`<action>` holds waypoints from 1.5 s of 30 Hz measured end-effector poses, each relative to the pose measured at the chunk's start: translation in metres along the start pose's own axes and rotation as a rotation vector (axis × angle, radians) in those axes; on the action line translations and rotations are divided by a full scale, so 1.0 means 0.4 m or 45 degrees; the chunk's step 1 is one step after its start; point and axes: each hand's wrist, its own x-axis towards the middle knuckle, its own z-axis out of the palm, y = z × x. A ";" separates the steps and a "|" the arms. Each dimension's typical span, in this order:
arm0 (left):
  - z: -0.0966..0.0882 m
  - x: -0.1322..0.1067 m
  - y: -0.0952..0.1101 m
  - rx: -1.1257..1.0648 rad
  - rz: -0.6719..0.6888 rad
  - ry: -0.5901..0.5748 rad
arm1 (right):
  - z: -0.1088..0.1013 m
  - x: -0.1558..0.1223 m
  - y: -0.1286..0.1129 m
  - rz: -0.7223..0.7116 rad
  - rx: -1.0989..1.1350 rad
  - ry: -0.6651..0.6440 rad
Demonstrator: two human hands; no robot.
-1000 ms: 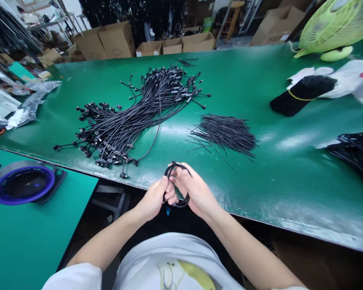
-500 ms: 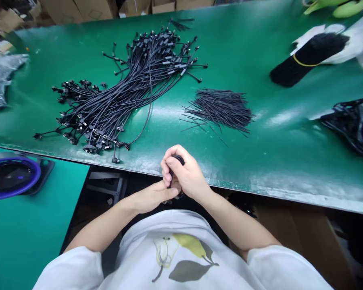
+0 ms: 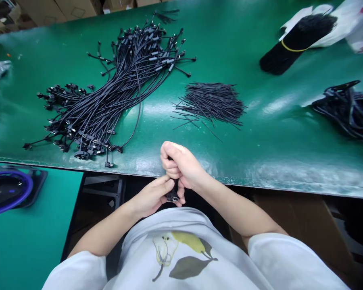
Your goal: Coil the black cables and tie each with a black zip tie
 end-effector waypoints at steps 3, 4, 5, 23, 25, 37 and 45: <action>0.005 0.008 0.006 -0.129 -0.080 -0.016 | -0.008 0.001 -0.005 -0.006 -0.003 -0.037; 0.006 0.010 0.008 -0.181 -0.098 -0.023 | -0.012 0.003 -0.007 -0.017 0.021 -0.052; 0.007 0.013 0.011 -0.226 -0.105 -0.027 | -0.016 0.004 -0.008 -0.030 0.054 -0.068; 0.010 0.055 0.004 -0.132 -0.058 -0.057 | -0.058 0.006 -0.035 -0.039 0.164 0.139; 0.011 0.058 0.003 -0.178 -0.068 -0.022 | -0.059 0.004 -0.035 -0.031 0.143 0.100; -0.006 0.062 -0.007 0.764 0.169 0.162 | -0.057 -0.011 -0.013 -0.178 0.179 0.174; 0.010 0.053 0.017 1.252 0.466 0.286 | -0.059 -0.040 0.014 -0.388 -0.159 0.284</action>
